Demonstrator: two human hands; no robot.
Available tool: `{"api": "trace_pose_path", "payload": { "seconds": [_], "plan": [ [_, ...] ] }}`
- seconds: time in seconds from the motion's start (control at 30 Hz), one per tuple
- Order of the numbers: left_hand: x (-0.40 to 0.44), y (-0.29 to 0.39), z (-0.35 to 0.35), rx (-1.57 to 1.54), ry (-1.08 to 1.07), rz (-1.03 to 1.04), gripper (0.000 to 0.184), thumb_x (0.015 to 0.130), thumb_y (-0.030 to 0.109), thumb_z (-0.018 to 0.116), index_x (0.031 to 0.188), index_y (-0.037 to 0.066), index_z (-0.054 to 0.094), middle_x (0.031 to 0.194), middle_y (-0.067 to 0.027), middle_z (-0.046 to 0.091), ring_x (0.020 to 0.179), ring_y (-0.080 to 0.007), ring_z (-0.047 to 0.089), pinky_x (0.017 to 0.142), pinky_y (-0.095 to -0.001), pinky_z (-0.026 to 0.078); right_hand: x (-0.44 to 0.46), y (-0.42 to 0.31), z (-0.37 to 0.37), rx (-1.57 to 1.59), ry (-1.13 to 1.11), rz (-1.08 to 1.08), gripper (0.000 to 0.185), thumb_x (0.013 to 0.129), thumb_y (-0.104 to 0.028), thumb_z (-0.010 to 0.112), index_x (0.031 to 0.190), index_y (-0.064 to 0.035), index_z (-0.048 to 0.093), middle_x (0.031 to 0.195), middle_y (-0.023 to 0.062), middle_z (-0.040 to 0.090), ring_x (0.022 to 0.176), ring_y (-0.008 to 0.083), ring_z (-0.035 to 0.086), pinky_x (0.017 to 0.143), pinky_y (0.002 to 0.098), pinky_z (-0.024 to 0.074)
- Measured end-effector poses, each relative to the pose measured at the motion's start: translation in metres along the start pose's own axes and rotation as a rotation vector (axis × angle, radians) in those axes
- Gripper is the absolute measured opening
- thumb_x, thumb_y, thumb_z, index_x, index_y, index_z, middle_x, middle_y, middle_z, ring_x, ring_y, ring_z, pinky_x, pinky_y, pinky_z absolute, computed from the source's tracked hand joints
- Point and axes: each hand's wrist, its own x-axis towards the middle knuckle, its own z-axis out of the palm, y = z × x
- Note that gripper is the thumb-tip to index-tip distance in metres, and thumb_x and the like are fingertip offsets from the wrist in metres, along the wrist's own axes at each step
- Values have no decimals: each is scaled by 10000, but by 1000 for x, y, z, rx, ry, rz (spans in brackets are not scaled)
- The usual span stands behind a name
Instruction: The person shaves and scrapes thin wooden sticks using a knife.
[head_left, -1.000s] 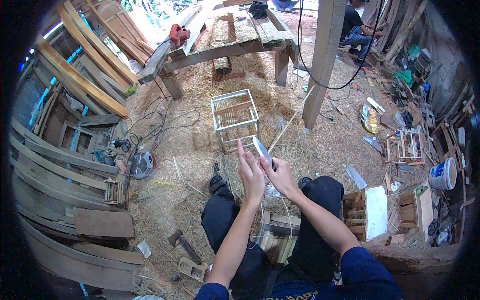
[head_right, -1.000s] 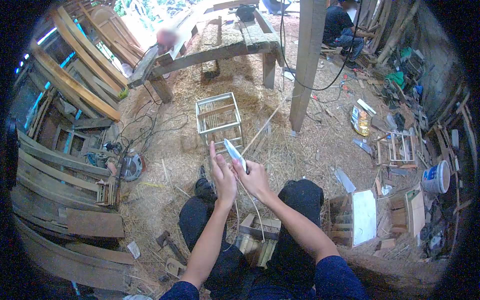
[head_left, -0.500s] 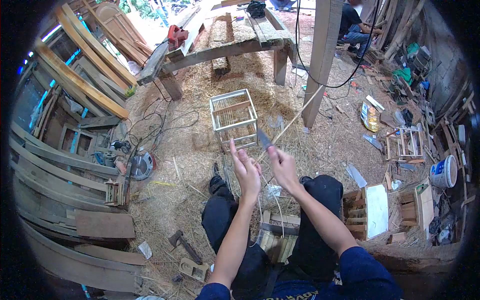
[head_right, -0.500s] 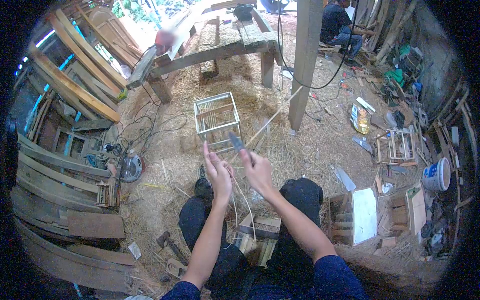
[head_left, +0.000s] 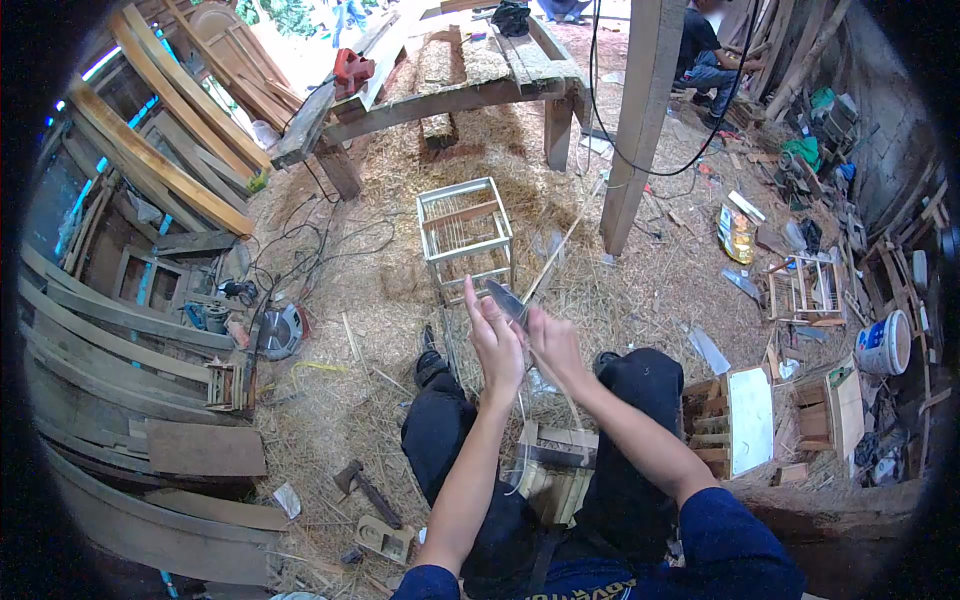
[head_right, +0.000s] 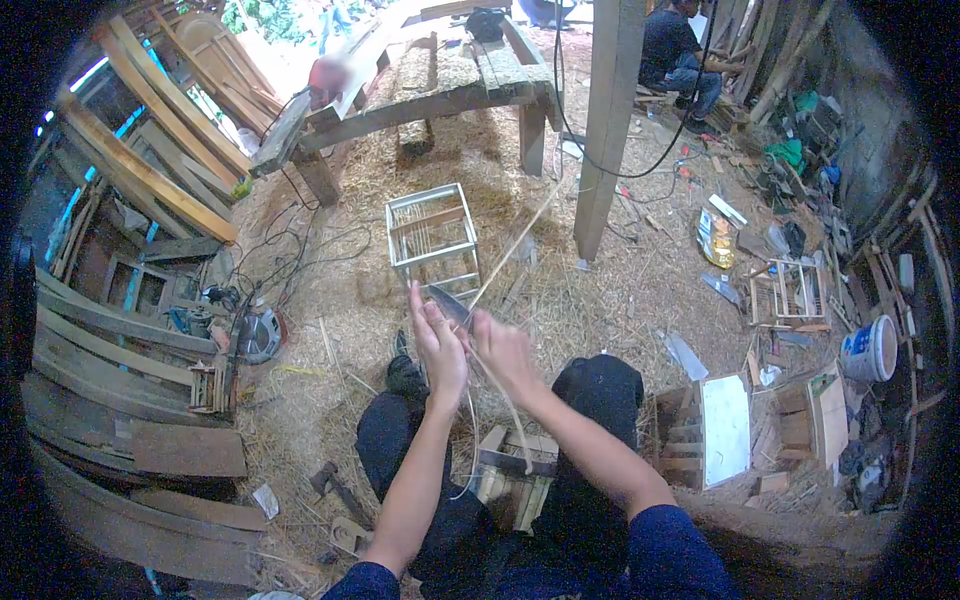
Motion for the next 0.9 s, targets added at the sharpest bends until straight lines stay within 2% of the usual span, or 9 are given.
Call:
{"api": "trace_pose_path", "payload": {
  "seconds": [0.17,0.27,0.37,0.53,0.6,0.67,0.77,0.8,0.9],
  "plan": [
    [4,-6,-8,55,0,64,553,1099,414,306,1583,159,226,671,12,440,496,-62,412,452,-239,386,1,-9,-6,117,-132,-10,490,1045,-432,420,950,-20,668,681,273,592,679,457,623,609,494,469],
    [4,-4,-11,130,15,114,563,1096,430,306,1576,142,243,708,-2,480,502,-65,432,452,-244,389,-1,-25,-15,163,-143,-85,535,1019,-494,466,991,-18,709,683,246,618,650,388,652,606,448,480],
    [6,-8,-9,94,26,153,581,1091,458,305,1565,125,273,790,-33,525,529,-72,469,467,-242,398,6,-10,-13,131,-260,11,546,1006,-512,495,1015,-22,735,683,213,638,617,277,645,610,410,485],
    [3,0,-15,85,-49,-3,597,1085,483,303,1550,109,311,1042,-114,582,674,-102,554,563,-256,456,9,7,-5,259,-373,51,597,1016,-527,488,865,11,698,616,103,596,570,164,554,548,372,434],
    [14,-17,-12,203,34,224,594,1085,483,305,1548,111,316,1098,-124,582,715,-109,559,576,-265,464,9,8,-5,342,-429,85,618,1024,-533,477,801,8,673,596,47,564,559,134,522,524,353,407],
    [16,-30,-12,208,48,244,592,1084,485,306,1545,114,324,1128,-130,582,739,-114,560,576,-267,468,7,3,-6,480,-467,139,634,1031,-543,461,746,-9,648,576,-8,518,547,108,488,503,335,377],
    [3,0,-12,85,-10,31,590,1084,489,303,1545,121,323,1100,-133,585,711,-116,550,549,-261,462,8,-6,-18,596,-577,301,629,1035,-548,453,712,-42,641,576,-44,475,563,78,441,510,311,359],
    [3,3,-11,73,-12,10,591,1084,491,299,1548,126,311,1067,-134,588,677,-117,544,535,-261,458,7,-2,-14,619,-551,239,582,1024,-578,446,729,-90,563,526,-66,414,436,32,362,405,220,265],
    [5,1,-10,-88,-43,-69,591,1085,483,283,1567,143,242,784,-55,499,518,-94,463,454,-244,407,8,7,-11,503,-413,162,637,1036,-564,429,736,-32,612,573,-38,469,527,95,444,490,326,338]
  ]
}}
